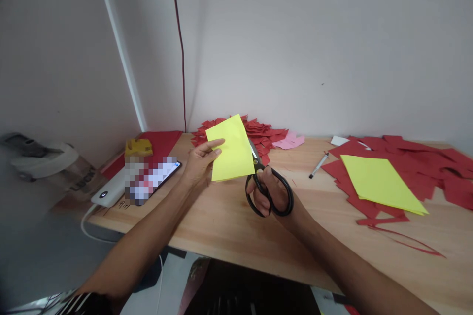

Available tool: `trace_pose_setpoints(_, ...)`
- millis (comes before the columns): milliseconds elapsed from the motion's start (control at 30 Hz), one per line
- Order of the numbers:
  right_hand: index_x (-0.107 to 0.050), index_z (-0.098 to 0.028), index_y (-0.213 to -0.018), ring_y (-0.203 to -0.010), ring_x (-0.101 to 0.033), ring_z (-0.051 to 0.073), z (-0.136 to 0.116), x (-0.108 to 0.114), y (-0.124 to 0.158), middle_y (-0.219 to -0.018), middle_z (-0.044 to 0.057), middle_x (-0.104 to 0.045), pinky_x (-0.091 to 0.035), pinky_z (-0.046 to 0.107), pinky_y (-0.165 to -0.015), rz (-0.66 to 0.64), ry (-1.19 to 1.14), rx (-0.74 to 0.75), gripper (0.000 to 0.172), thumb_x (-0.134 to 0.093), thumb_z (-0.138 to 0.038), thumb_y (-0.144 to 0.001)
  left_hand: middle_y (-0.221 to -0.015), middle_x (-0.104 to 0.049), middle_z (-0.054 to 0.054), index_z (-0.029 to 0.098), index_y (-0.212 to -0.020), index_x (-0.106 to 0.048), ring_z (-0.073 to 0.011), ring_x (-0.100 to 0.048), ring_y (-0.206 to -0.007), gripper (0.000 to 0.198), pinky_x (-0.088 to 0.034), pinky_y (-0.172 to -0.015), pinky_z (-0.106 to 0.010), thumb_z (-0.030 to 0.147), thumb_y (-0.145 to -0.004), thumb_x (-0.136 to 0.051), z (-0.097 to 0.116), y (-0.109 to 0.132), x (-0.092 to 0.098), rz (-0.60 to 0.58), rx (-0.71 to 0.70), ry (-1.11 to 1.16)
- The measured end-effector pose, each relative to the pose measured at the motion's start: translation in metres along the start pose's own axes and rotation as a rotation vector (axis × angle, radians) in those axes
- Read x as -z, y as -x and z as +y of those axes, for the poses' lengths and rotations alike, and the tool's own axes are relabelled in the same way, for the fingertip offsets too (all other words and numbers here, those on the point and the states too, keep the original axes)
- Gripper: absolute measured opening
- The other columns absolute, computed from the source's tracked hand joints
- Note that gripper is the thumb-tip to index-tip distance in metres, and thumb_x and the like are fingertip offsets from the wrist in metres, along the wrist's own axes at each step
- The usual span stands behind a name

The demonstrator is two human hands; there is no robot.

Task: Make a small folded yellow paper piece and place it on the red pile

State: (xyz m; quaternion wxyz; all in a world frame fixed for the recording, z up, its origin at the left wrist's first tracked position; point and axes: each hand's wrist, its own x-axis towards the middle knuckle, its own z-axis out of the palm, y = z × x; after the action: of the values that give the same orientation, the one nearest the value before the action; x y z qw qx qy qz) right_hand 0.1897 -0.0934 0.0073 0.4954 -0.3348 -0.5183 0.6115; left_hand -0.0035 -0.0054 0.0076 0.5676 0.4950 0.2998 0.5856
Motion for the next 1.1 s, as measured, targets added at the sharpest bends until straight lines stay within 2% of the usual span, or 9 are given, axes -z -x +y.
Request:
trace_pose_setpoints(167,-0.062,-0.014,-0.071,-0.032,-0.030,0.006,0.004,0.005,-0.001,-0.041,-0.007,-0.033,-0.025,0.022,-0.036,-0.007,-0.029,-0.026,0.066,-0.039,-0.074,-0.084,-0.085,-0.073,-0.004,0.020,-0.102,-0.075,-0.0119,-0.062,-0.072,0.035,-0.048,-0.069,-0.025,0.030,-0.068,-0.080,0.001,0.000,0.003,0.027,0.013,-0.092)
trace_pose_setpoints(233,-0.063,-0.015,-0.075,-0.033,-0.033,0.007,0.008,0.007,-0.002,-0.042,-0.007,-0.035,-0.028,0.023,-0.038,-0.069,-0.059,-0.034,0.067,-0.035,-0.075,-0.085,-0.086,-0.072,-0.004,0.021,-0.102,-0.075,-0.0110,-0.060,-0.071,0.034,-0.047,-0.067,-0.024,0.030,-0.069,-0.079,0.001,0.000,0.004,0.029,0.005,-0.124)
trace_pose_setpoints(333,-0.062,-0.017,-0.082,-0.040,-0.044,0.011,0.010,0.006,-0.002,-0.048,-0.004,-0.042,-0.036,0.026,-0.045,-0.187,-0.106,-0.053,0.070,-0.028,-0.078,-0.085,-0.086,-0.072,-0.004,0.020,-0.102,-0.075,-0.0110,-0.059,-0.070,0.035,-0.047,-0.066,-0.024,0.030,-0.069,-0.079,0.003,-0.001,0.006,0.028,-0.014,-0.138)
trace_pose_setpoints(433,-0.061,-0.017,-0.081,-0.046,-0.049,0.014,0.005,0.003,-0.001,-0.050,-0.003,-0.045,-0.039,0.029,-0.050,-0.232,-0.119,-0.050,0.071,-0.027,-0.079,-0.084,-0.082,-0.071,-0.004,0.020,-0.104,-0.075,-0.0106,-0.058,-0.067,0.035,-0.047,-0.064,-0.024,0.030,-0.070,-0.078,0.004,-0.001,0.007,0.010,-0.020,-0.127)
trace_pose_setpoints(633,-0.062,-0.017,-0.085,-0.048,-0.050,0.015,-0.001,0.007,0.001,-0.053,-0.002,-0.048,-0.039,0.029,-0.052,-0.258,-0.094,-0.032,0.067,-0.030,-0.076,-0.086,-0.080,-0.071,-0.004,0.020,-0.102,-0.075,-0.0101,-0.058,-0.065,0.034,-0.047,-0.062,-0.023,0.030,-0.070,-0.078,0.007,-0.002,0.007,0.014,-0.049,-0.136)
trace_pose_setpoints(967,-0.062,-0.018,-0.081,-0.049,-0.050,0.015,0.002,0.012,-0.001,-0.052,-0.001,-0.047,-0.039,0.030,-0.054,-0.211,-0.051,-0.038,0.070,-0.026,-0.078,-0.085,-0.092,-0.074,-0.007,0.020,-0.102,-0.075,-0.0134,-0.065,-0.077,0.036,-0.051,-0.076,-0.027,0.027,-0.068,-0.081,0.001,0.004,-0.001,-0.082,0.051,-0.007)
trace_pose_setpoints(1100,-0.062,-0.017,-0.080,-0.047,-0.048,0.015,0.004,0.011,-0.002,-0.051,-0.001,-0.047,-0.038,0.030,-0.051,-0.190,-0.064,-0.006,0.071,-0.025,-0.079,-0.084,-0.087,-0.074,-0.006,0.020,-0.103,-0.075,-0.0136,-0.066,-0.078,0.036,-0.051,-0.078,-0.027,0.026,-0.067,-0.081,-0.002,0.005,-0.004,-0.091,0.068,0.058)
